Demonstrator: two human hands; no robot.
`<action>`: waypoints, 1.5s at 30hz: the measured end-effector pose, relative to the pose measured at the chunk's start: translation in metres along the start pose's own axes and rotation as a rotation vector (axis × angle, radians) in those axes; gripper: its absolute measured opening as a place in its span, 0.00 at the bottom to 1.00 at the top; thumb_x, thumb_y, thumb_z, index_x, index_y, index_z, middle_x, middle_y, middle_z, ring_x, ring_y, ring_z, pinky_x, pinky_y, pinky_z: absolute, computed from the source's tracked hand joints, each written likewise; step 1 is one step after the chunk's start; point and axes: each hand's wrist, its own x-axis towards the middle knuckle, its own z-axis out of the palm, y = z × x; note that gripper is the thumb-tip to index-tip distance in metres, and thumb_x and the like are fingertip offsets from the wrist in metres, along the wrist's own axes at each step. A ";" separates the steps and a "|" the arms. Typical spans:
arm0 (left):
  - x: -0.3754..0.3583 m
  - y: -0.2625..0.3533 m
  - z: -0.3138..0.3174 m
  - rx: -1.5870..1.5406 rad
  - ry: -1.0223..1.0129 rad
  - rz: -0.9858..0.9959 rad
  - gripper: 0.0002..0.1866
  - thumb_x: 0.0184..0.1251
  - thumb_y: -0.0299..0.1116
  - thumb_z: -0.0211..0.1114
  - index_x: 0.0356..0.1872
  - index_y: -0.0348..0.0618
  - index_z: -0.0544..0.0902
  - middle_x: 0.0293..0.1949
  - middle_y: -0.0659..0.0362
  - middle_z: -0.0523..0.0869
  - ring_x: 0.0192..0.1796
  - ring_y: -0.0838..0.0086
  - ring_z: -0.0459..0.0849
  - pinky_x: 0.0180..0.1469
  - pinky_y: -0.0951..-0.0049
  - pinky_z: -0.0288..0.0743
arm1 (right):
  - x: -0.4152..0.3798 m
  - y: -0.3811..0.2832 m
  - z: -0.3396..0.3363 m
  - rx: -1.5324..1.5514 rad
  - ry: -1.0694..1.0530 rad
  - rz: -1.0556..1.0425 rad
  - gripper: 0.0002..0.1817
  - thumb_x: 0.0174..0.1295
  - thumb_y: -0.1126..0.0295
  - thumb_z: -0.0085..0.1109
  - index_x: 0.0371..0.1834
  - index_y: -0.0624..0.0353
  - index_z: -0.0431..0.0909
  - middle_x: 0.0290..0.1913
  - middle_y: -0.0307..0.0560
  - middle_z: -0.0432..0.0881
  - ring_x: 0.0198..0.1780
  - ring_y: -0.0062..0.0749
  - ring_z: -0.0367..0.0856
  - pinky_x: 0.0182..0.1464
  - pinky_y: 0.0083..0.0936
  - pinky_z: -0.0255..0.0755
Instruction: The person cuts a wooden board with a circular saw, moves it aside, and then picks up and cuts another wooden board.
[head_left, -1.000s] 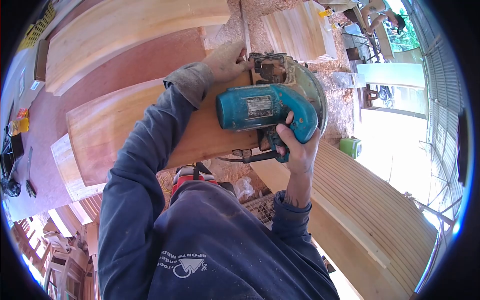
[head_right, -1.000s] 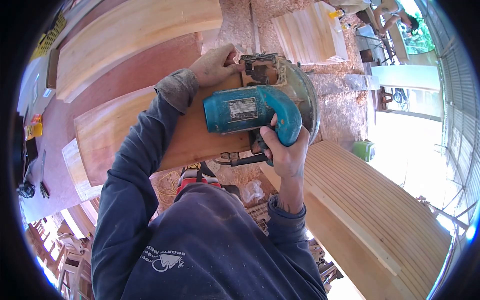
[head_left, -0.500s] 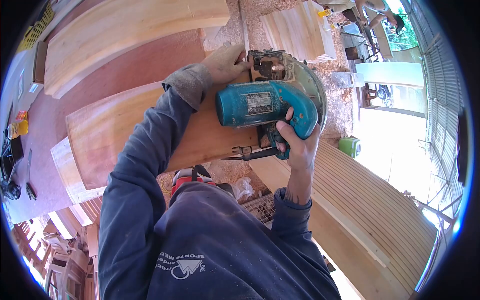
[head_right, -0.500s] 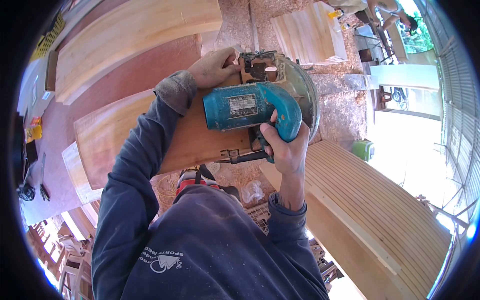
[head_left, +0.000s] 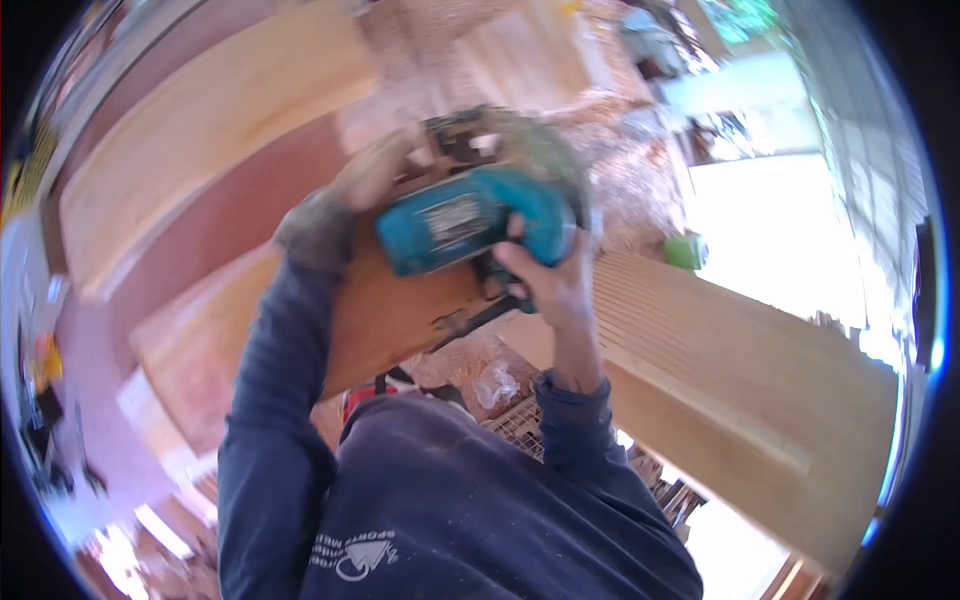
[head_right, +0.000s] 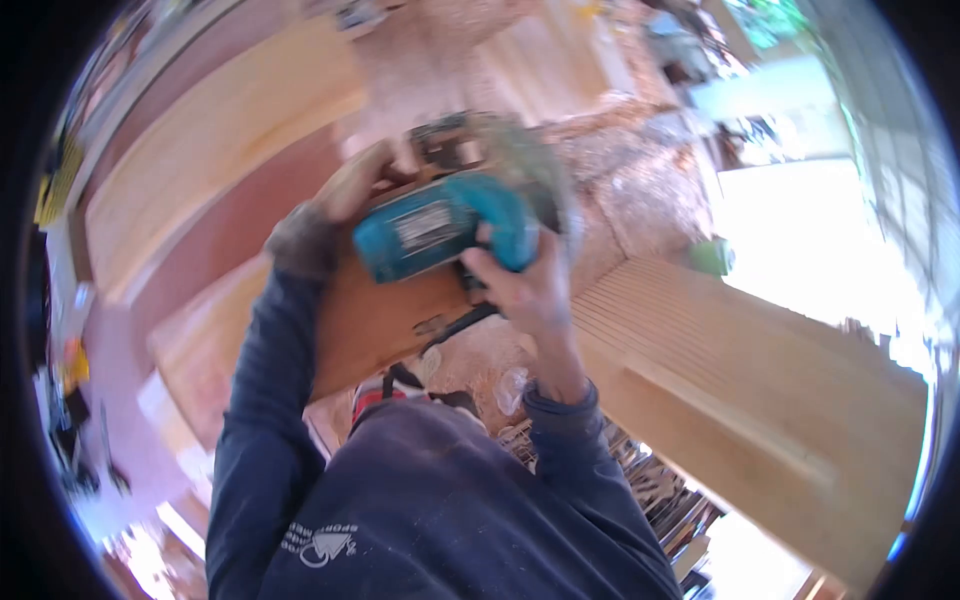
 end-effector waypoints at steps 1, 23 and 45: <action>0.001 -0.005 -0.002 -0.125 -0.046 -0.025 0.23 0.84 0.47 0.51 0.58 0.40 0.85 0.57 0.46 0.88 0.58 0.60 0.86 0.66 0.56 0.78 | 0.005 0.006 -0.002 -0.073 0.026 -0.017 0.14 0.63 0.72 0.78 0.48 0.63 0.84 0.34 0.38 0.84 0.29 0.20 0.82 0.24 0.22 0.76; 0.114 -0.110 -0.059 0.451 0.136 0.260 0.24 0.83 0.47 0.63 0.61 0.34 0.87 0.53 0.53 0.92 0.52 0.64 0.90 0.60 0.64 0.82 | -0.135 0.042 -0.104 -0.339 0.094 -0.114 0.25 0.56 0.74 0.74 0.59 0.62 0.86 0.42 0.55 0.91 0.42 0.36 0.89 0.54 0.37 0.81; -0.105 -0.095 0.252 1.246 0.110 0.466 0.22 0.49 0.46 0.76 0.42 0.44 0.85 0.48 0.51 0.85 0.60 0.54 0.82 0.67 0.51 0.73 | -0.221 0.173 -0.388 -0.079 0.411 0.136 0.17 0.56 0.80 0.68 0.50 0.65 0.83 0.29 0.45 0.81 0.15 0.25 0.71 0.16 0.22 0.63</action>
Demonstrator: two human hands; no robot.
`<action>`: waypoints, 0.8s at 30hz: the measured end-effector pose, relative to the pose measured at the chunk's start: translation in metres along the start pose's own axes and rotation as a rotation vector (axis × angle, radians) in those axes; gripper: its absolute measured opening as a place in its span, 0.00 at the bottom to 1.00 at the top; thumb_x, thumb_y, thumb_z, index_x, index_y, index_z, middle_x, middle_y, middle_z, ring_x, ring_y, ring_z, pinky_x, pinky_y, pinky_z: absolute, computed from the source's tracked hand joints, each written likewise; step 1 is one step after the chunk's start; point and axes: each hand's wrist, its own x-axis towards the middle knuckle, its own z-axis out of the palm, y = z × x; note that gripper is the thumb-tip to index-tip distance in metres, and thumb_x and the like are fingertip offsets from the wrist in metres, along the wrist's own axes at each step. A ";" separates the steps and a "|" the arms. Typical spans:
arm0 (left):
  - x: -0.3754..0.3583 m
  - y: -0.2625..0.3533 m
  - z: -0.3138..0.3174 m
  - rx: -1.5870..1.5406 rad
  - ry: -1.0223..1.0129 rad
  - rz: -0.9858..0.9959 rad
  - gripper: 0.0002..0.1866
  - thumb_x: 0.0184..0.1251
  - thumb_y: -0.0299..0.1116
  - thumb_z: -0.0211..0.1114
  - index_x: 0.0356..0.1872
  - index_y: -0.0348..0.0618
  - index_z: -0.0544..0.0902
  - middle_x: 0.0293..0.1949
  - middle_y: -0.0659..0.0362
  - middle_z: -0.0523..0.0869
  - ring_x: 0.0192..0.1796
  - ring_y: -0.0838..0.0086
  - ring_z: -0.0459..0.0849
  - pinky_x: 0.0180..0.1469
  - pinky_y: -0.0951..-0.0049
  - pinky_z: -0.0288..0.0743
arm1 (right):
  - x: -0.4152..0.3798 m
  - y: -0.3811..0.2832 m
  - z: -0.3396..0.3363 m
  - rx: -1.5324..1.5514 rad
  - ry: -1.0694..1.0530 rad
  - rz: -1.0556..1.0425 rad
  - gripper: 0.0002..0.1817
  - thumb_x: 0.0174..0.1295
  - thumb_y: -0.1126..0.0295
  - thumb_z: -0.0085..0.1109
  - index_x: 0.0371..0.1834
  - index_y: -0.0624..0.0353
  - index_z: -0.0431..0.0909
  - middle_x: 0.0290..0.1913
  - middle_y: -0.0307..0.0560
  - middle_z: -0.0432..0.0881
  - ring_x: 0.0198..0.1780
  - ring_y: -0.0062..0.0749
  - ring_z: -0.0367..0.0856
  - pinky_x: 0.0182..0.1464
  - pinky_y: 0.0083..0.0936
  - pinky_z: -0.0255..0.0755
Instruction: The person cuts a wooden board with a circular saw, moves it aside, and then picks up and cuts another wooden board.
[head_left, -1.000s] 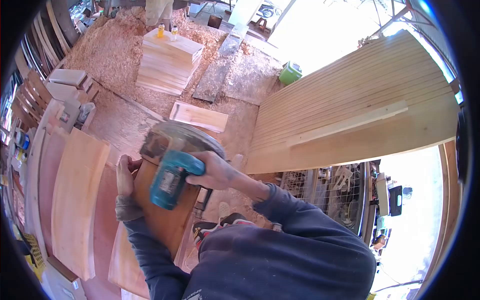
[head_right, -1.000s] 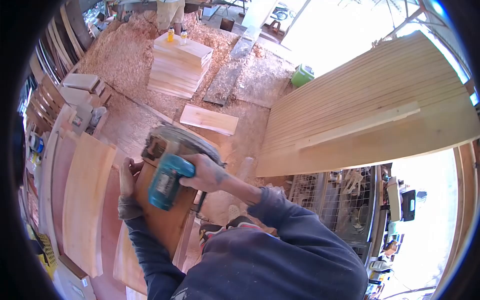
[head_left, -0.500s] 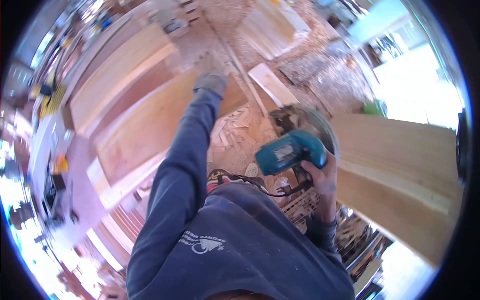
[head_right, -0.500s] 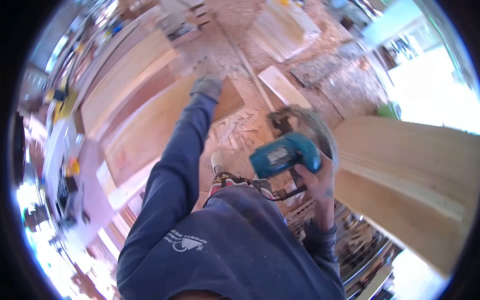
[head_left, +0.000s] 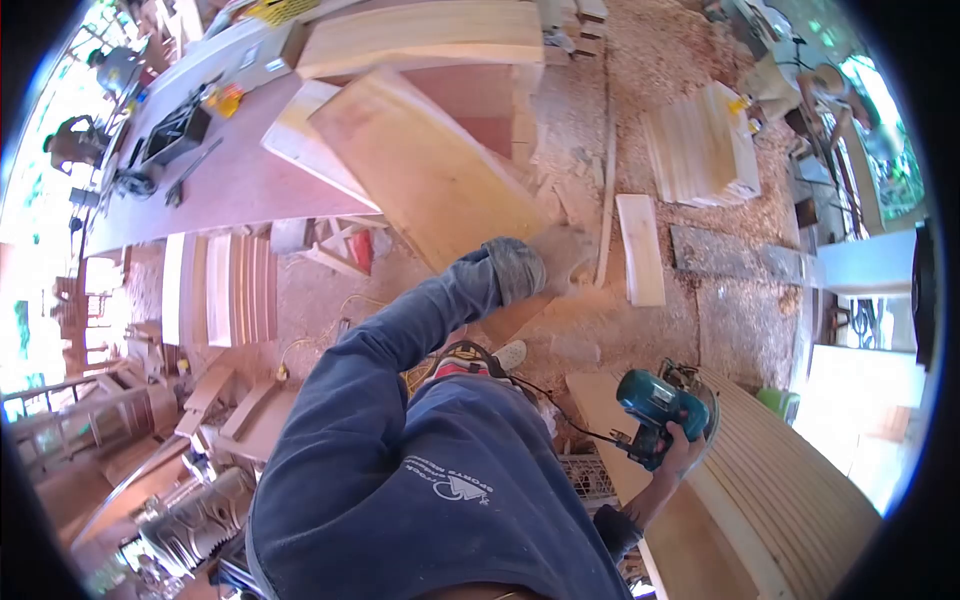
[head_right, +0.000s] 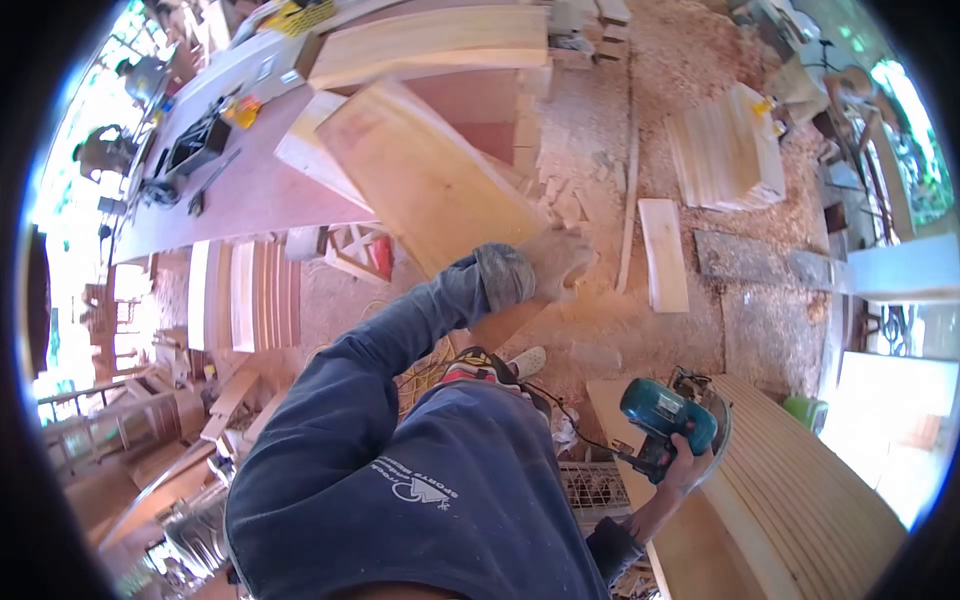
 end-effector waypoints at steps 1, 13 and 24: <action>-0.013 0.008 -0.008 -0.029 -0.013 0.048 0.22 0.48 0.45 0.76 0.42 0.44 0.85 0.47 0.52 0.84 0.59 0.54 0.82 0.66 0.52 0.73 | -0.001 -0.002 0.002 0.020 0.011 0.000 0.17 0.56 0.80 0.67 0.50 0.65 0.82 0.29 0.45 0.81 0.15 0.26 0.71 0.15 0.22 0.64; -0.137 0.038 -0.047 -0.136 -0.151 0.070 0.15 0.51 0.33 0.72 0.42 0.47 0.83 0.46 0.57 0.81 0.60 0.57 0.80 0.76 0.49 0.66 | 0.006 -0.013 0.006 0.042 -0.149 -0.016 0.17 0.56 0.81 0.67 0.50 0.66 0.82 0.27 0.44 0.80 0.15 0.28 0.73 0.17 0.25 0.64; -0.312 0.106 -0.037 0.445 0.247 -0.570 0.15 0.57 0.48 0.83 0.45 0.66 0.92 0.80 0.60 0.75 0.84 0.53 0.68 0.85 0.26 0.45 | 0.039 -0.010 0.031 -0.012 -0.212 0.094 0.16 0.56 0.80 0.69 0.49 0.65 0.82 0.27 0.43 0.80 0.15 0.27 0.73 0.17 0.25 0.65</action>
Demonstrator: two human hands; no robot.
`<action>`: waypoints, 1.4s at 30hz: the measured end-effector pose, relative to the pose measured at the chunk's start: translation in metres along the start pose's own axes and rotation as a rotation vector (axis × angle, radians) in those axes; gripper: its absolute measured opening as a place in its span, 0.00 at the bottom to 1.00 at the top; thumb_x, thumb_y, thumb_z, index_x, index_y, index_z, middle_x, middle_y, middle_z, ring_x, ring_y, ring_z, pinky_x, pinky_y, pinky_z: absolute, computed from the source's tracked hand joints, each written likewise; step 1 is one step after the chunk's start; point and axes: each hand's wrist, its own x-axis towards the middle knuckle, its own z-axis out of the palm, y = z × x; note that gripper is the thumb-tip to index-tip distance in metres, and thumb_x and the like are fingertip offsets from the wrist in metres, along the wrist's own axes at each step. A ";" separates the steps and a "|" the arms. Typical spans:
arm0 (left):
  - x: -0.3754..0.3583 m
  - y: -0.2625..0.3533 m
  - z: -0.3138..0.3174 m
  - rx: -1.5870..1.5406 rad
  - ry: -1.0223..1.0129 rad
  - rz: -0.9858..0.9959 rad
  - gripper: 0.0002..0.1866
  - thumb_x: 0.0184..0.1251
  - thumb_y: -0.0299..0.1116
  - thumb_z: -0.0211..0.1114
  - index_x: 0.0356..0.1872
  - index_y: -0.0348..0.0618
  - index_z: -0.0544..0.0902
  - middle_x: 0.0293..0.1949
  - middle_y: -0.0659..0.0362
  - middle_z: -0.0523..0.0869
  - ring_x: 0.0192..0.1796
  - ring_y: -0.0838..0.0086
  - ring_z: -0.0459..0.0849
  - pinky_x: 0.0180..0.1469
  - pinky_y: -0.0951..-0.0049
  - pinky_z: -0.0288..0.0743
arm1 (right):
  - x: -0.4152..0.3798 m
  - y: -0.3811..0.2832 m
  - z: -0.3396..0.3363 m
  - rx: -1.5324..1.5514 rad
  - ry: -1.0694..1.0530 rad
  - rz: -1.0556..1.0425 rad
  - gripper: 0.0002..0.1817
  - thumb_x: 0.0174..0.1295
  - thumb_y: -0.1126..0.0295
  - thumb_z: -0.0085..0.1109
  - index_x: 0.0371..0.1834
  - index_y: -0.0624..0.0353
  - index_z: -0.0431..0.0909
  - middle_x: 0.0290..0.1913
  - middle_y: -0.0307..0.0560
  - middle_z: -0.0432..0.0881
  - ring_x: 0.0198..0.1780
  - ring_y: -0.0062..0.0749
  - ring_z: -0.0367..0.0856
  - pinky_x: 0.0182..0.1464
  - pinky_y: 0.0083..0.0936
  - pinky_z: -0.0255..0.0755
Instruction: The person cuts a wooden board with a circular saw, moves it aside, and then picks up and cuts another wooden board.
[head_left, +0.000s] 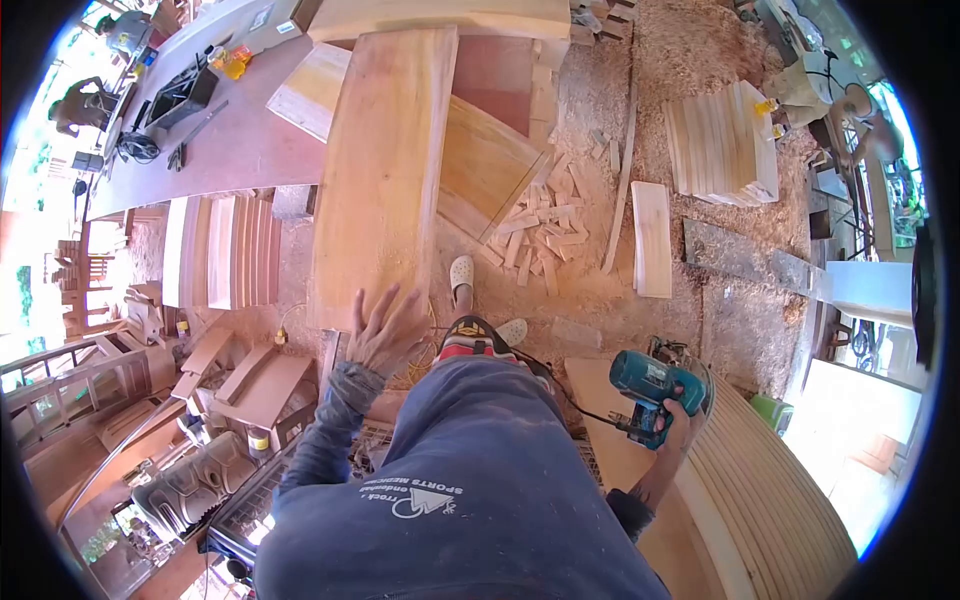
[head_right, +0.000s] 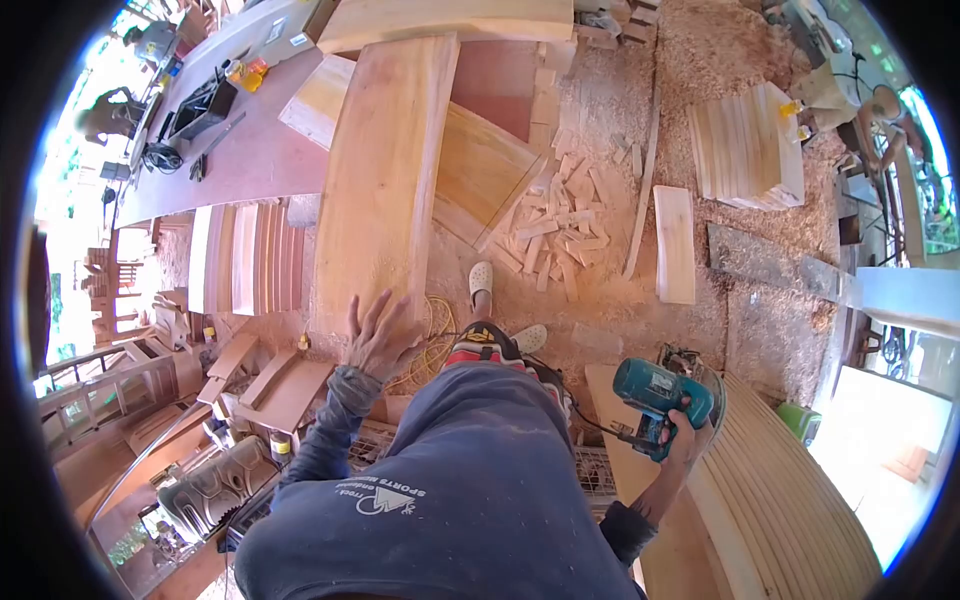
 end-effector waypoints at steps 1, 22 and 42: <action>-0.004 0.003 0.003 0.030 0.007 -0.028 0.16 0.58 0.46 0.82 0.47 0.66 0.91 0.80 0.60 0.74 0.83 0.53 0.69 0.85 0.25 0.45 | 0.003 -0.005 0.005 -0.019 0.008 0.000 0.16 0.56 0.80 0.68 0.49 0.65 0.82 0.27 0.43 0.80 0.15 0.27 0.73 0.17 0.25 0.65; -0.058 -0.356 0.000 -0.774 0.677 -1.306 0.28 0.77 0.43 0.75 0.68 0.37 0.81 0.51 0.58 0.90 0.53 0.73 0.86 0.59 0.74 0.75 | 0.057 -0.073 0.109 -0.072 0.103 0.021 0.15 0.57 0.78 0.68 0.49 0.62 0.83 0.25 0.41 0.80 0.14 0.25 0.71 0.17 0.25 0.64; 0.381 -0.237 0.006 -0.179 0.079 -0.098 0.48 0.66 0.54 0.79 0.82 0.47 0.68 0.77 0.42 0.75 0.81 0.39 0.66 0.82 0.37 0.57 | -0.090 -0.153 0.234 0.077 0.355 -0.111 0.21 0.57 0.79 0.68 0.56 0.66 0.84 0.27 0.40 0.82 0.21 0.20 0.73 0.24 0.21 0.64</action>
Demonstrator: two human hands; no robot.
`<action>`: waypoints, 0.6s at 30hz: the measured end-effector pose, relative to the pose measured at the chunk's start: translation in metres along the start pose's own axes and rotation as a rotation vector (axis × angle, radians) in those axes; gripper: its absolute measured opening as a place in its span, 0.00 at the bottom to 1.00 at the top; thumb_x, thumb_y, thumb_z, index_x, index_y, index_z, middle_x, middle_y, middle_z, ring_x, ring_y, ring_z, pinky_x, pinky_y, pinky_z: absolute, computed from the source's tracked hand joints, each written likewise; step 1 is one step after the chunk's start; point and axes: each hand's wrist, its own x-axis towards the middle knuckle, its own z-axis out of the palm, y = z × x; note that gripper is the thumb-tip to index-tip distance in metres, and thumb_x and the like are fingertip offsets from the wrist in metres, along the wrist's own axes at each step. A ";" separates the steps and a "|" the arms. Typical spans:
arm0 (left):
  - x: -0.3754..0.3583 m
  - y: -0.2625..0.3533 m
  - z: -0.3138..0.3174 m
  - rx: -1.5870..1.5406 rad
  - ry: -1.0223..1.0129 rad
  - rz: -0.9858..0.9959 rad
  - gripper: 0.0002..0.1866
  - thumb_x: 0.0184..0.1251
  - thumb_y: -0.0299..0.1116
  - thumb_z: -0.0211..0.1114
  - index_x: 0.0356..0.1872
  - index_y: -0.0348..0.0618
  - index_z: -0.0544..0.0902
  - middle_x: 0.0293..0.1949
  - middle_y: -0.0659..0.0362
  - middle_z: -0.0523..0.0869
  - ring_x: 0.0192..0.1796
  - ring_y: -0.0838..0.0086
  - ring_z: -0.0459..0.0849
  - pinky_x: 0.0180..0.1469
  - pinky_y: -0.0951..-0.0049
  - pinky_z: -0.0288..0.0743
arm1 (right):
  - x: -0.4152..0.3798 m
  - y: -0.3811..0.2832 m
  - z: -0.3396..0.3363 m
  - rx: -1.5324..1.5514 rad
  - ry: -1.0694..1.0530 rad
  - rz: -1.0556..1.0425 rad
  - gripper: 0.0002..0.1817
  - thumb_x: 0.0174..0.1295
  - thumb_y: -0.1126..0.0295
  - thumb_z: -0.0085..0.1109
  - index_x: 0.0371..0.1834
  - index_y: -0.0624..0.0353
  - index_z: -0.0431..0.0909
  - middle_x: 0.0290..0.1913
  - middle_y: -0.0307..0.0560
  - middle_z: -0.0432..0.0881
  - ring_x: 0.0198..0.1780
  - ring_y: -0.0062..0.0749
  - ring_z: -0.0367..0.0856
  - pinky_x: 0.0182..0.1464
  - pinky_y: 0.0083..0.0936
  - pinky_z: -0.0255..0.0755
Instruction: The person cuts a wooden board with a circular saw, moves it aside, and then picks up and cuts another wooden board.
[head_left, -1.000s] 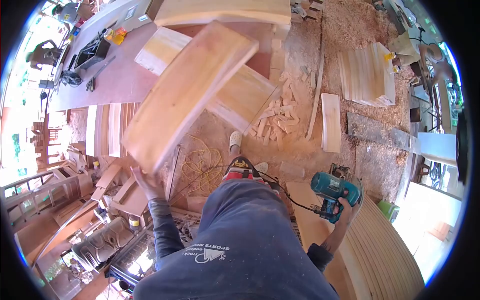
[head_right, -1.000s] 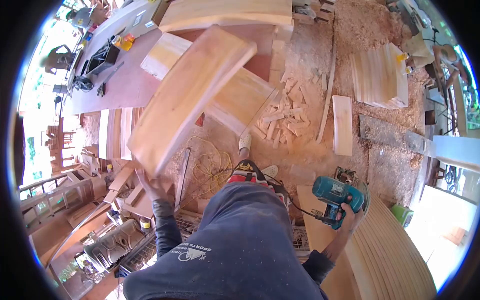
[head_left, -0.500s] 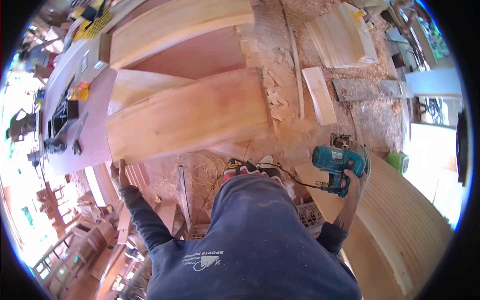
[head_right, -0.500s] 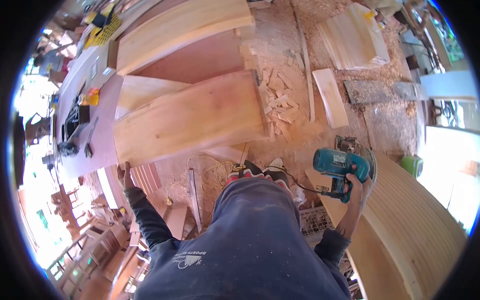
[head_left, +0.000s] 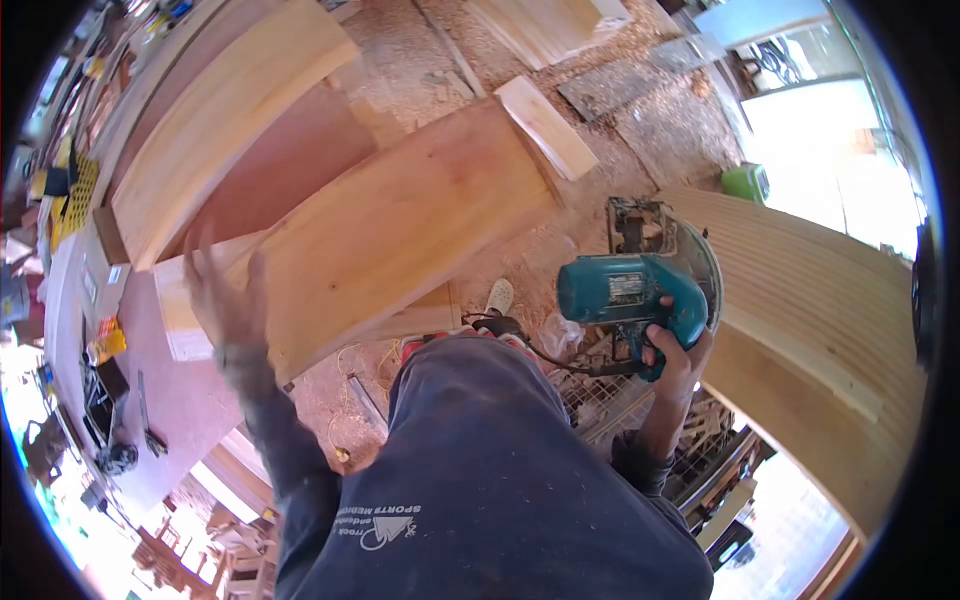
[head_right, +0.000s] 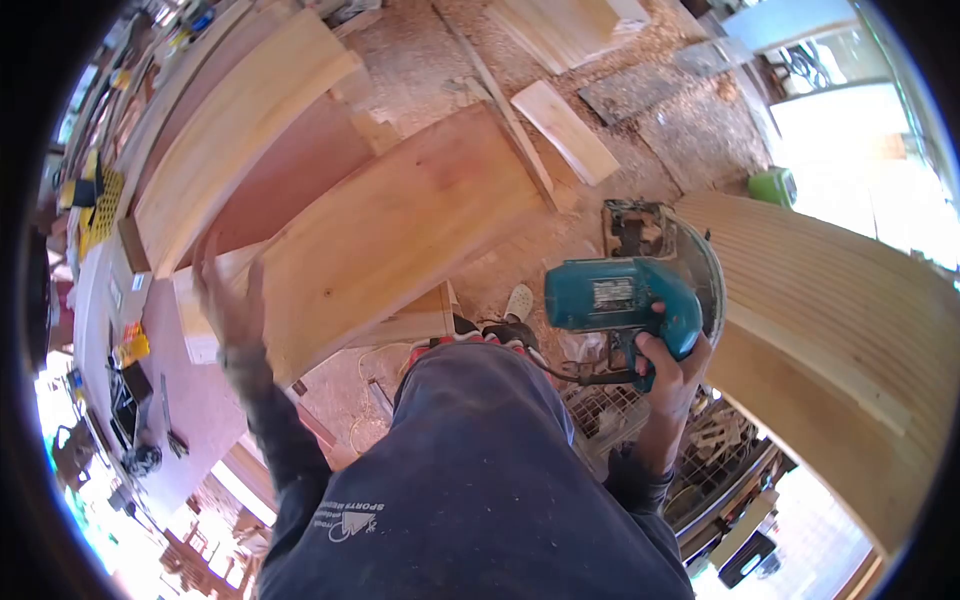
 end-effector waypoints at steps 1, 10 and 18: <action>0.028 0.025 0.026 -0.078 -0.016 0.104 0.49 0.66 0.57 0.78 0.83 0.47 0.67 0.77 0.43 0.74 0.82 0.39 0.66 0.81 0.36 0.56 | -0.012 -0.003 0.002 0.000 -0.006 -0.001 0.21 0.57 0.80 0.69 0.57 0.67 0.84 0.27 0.40 0.82 0.21 0.20 0.73 0.24 0.20 0.64; 0.054 0.204 0.147 -0.197 -0.378 0.314 0.46 0.73 0.68 0.65 0.79 0.44 0.69 0.69 0.42 0.79 0.75 0.47 0.74 0.78 0.38 0.57 | -0.040 0.004 0.045 -0.075 -0.248 0.005 0.24 0.56 0.78 0.72 0.58 0.69 0.85 0.31 0.38 0.83 0.25 0.17 0.76 0.28 0.18 0.64; 0.029 0.195 0.154 -0.141 -0.235 0.355 0.64 0.56 0.86 0.64 0.84 0.47 0.63 0.76 0.36 0.70 0.83 0.41 0.62 0.82 0.28 0.46 | -0.020 0.020 0.045 -0.099 -0.413 -0.047 0.21 0.58 0.80 0.70 0.56 0.69 0.85 0.28 0.37 0.83 0.25 0.15 0.75 0.29 0.18 0.64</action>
